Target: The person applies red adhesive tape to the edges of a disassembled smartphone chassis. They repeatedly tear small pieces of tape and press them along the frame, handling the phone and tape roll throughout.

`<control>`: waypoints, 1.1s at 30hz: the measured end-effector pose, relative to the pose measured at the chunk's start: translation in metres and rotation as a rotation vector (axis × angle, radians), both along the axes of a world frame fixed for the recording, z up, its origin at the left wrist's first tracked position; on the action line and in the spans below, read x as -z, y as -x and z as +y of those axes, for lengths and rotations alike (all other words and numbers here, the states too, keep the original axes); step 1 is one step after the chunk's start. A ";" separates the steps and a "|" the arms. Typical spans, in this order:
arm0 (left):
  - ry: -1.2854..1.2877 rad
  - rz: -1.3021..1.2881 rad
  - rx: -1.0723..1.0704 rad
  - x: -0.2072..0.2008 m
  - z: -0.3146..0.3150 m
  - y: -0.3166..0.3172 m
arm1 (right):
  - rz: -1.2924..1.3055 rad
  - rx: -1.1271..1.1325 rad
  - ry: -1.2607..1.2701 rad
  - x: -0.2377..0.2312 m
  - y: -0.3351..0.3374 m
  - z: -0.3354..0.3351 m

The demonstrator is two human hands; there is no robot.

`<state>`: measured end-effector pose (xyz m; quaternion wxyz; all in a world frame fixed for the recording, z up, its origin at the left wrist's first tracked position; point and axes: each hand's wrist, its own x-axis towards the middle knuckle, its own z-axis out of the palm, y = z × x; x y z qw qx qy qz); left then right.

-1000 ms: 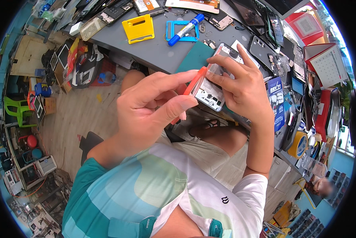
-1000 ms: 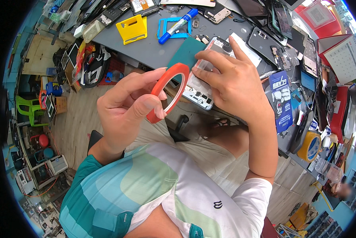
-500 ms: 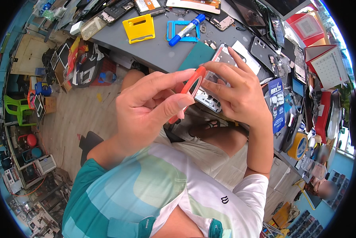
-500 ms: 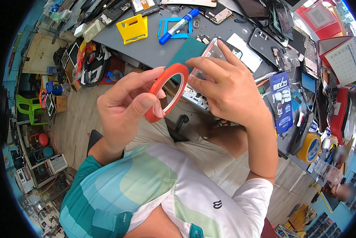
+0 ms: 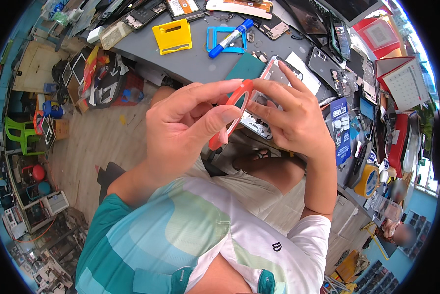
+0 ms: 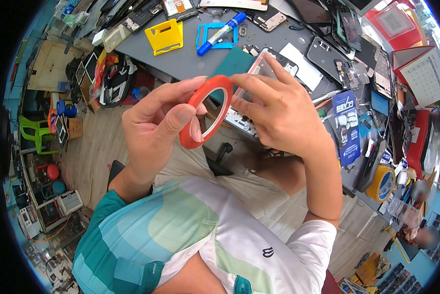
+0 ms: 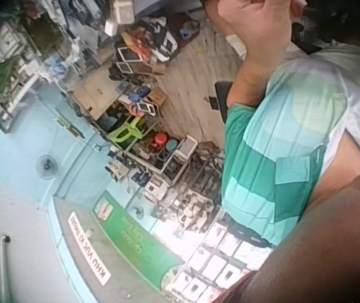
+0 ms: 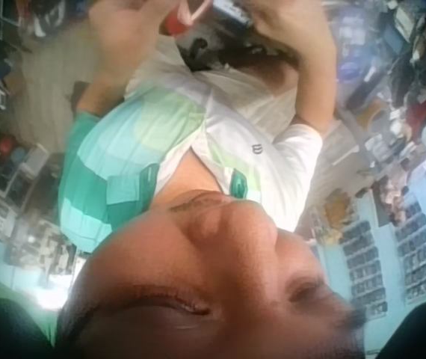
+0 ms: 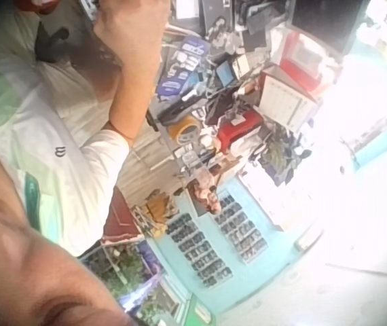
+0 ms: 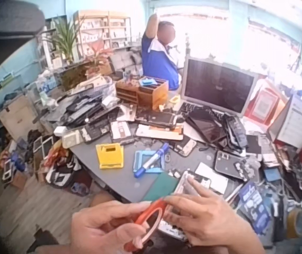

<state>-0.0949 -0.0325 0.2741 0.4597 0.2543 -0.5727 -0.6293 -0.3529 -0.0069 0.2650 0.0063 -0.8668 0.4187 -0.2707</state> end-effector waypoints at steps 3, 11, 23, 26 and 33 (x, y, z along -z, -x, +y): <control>0.031 -0.057 0.021 -0.001 -0.001 -0.002 | 0.001 -0.004 -0.003 0.002 0.000 0.000; 0.082 -0.084 0.087 0.010 0.001 0.000 | 0.033 -0.052 -0.013 -0.001 0.008 0.002; 0.047 -0.028 0.186 0.000 0.009 -0.012 | 0.106 -0.022 0.029 -0.009 0.000 0.008; 0.045 0.002 0.170 0.005 0.009 -0.012 | 0.126 -0.022 0.034 -0.012 -0.001 0.010; 0.052 0.012 0.153 0.007 0.005 -0.013 | 0.113 0.005 0.053 -0.013 -0.006 0.012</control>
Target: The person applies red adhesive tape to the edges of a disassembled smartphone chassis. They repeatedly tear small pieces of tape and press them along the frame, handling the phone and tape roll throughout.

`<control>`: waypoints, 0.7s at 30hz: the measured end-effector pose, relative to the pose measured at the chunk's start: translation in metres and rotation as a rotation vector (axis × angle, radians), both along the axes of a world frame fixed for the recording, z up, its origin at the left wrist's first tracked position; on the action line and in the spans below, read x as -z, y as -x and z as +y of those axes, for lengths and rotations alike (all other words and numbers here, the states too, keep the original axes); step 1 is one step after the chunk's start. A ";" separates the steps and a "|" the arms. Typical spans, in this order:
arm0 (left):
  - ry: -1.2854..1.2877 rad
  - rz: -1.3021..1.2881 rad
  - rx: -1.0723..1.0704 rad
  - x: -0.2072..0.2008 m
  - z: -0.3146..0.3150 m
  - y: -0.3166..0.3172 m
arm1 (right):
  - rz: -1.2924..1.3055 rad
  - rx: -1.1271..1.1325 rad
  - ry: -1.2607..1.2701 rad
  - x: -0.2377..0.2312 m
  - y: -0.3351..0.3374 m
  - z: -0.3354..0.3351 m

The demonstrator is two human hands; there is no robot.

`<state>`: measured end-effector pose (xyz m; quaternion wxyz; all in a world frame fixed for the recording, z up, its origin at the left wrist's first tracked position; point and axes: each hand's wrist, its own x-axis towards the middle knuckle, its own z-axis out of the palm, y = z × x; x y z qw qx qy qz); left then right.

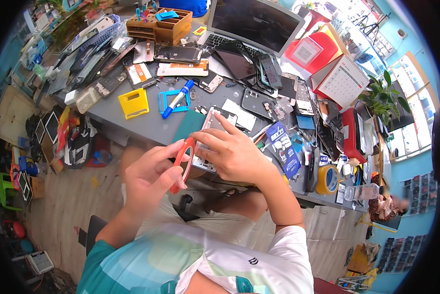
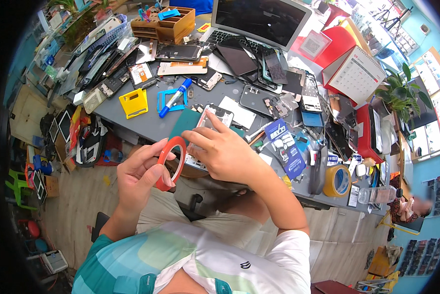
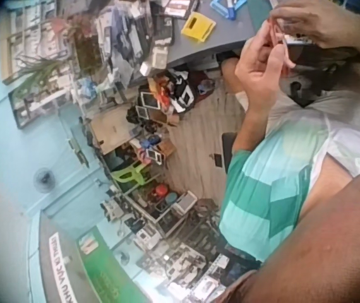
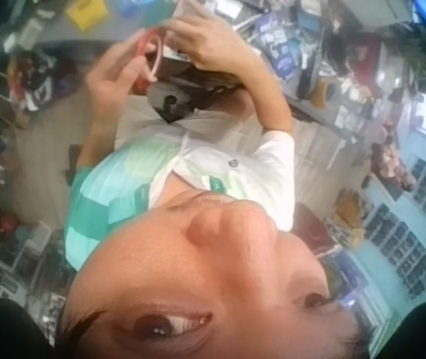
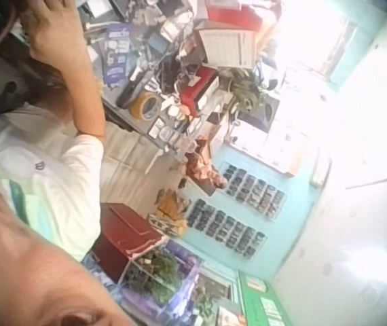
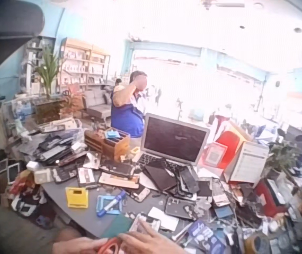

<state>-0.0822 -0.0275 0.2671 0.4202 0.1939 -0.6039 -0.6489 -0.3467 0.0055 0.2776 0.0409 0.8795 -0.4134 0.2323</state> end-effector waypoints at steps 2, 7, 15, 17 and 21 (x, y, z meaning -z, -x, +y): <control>0.006 0.003 0.004 0.001 -0.001 0.000 | -0.001 0.002 0.004 0.003 -0.002 0.001; 0.002 -0.004 0.014 0.002 0.000 -0.001 | 0.026 0.018 0.003 0.003 0.002 0.001; -0.008 0.012 0.033 0.009 0.002 -0.003 | 0.038 0.128 -0.003 0.007 0.013 -0.005; -0.004 0.013 0.041 0.009 0.002 -0.003 | 0.039 0.162 0.006 0.007 0.014 -0.007; -0.007 0.030 0.049 0.009 0.001 -0.002 | 0.067 0.214 0.032 0.007 0.018 -0.013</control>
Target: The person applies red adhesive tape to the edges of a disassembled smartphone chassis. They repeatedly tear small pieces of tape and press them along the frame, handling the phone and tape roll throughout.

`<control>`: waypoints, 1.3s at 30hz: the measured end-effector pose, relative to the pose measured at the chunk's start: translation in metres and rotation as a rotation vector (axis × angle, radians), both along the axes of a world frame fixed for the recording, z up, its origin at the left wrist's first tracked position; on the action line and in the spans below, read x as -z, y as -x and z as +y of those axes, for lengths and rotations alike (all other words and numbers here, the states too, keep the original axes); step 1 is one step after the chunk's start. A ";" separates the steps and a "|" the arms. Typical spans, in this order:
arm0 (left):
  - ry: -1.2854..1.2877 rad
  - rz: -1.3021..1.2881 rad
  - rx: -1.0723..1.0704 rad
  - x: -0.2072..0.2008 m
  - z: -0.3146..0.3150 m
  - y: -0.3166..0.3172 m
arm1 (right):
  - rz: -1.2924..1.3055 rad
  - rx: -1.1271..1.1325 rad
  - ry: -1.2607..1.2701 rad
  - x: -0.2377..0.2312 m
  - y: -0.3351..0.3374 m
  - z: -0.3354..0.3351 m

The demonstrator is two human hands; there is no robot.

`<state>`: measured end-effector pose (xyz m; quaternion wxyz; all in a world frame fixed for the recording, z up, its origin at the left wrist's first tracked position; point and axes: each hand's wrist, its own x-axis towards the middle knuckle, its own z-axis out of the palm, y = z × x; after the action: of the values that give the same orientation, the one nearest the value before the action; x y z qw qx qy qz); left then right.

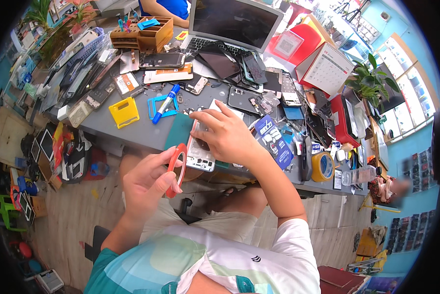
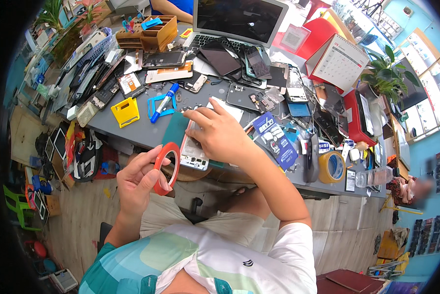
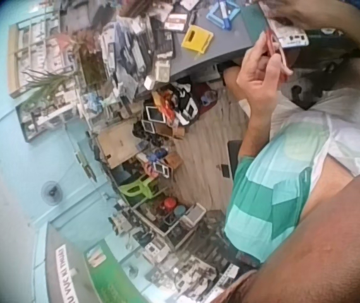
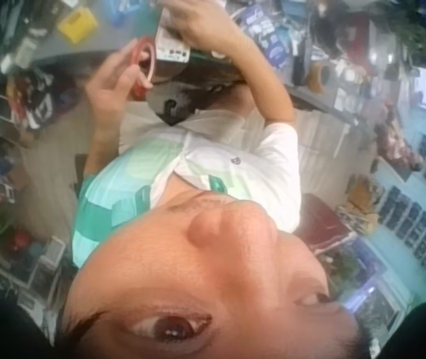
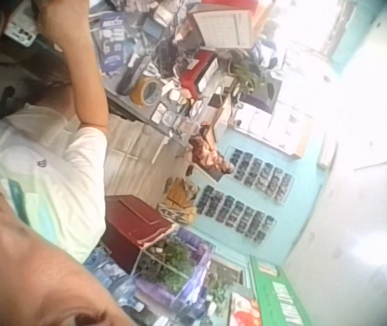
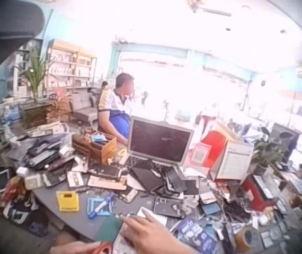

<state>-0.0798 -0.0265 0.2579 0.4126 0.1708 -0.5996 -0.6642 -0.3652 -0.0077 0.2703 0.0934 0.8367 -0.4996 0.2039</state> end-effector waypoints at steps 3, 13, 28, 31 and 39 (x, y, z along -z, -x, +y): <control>0.000 0.017 0.000 0.001 0.000 0.000 | 0.020 0.032 0.012 0.001 0.003 -0.005; 0.023 0.010 -0.014 0.006 -0.001 -0.003 | -0.151 0.207 0.147 -0.019 0.022 0.017; 0.025 0.036 -0.013 0.010 -0.001 -0.004 | -0.520 0.869 -0.014 -0.020 0.079 0.168; 0.030 0.049 -0.008 0.010 -0.001 -0.003 | -0.242 0.760 0.070 -0.003 0.072 0.171; 0.111 0.039 0.001 0.015 -0.004 -0.004 | -0.183 0.808 -0.009 0.010 0.067 0.162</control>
<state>-0.0756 -0.0307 0.2425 0.4329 0.1342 -0.6275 -0.6332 -0.4323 0.1541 0.2603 0.1174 0.5523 -0.7949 0.2222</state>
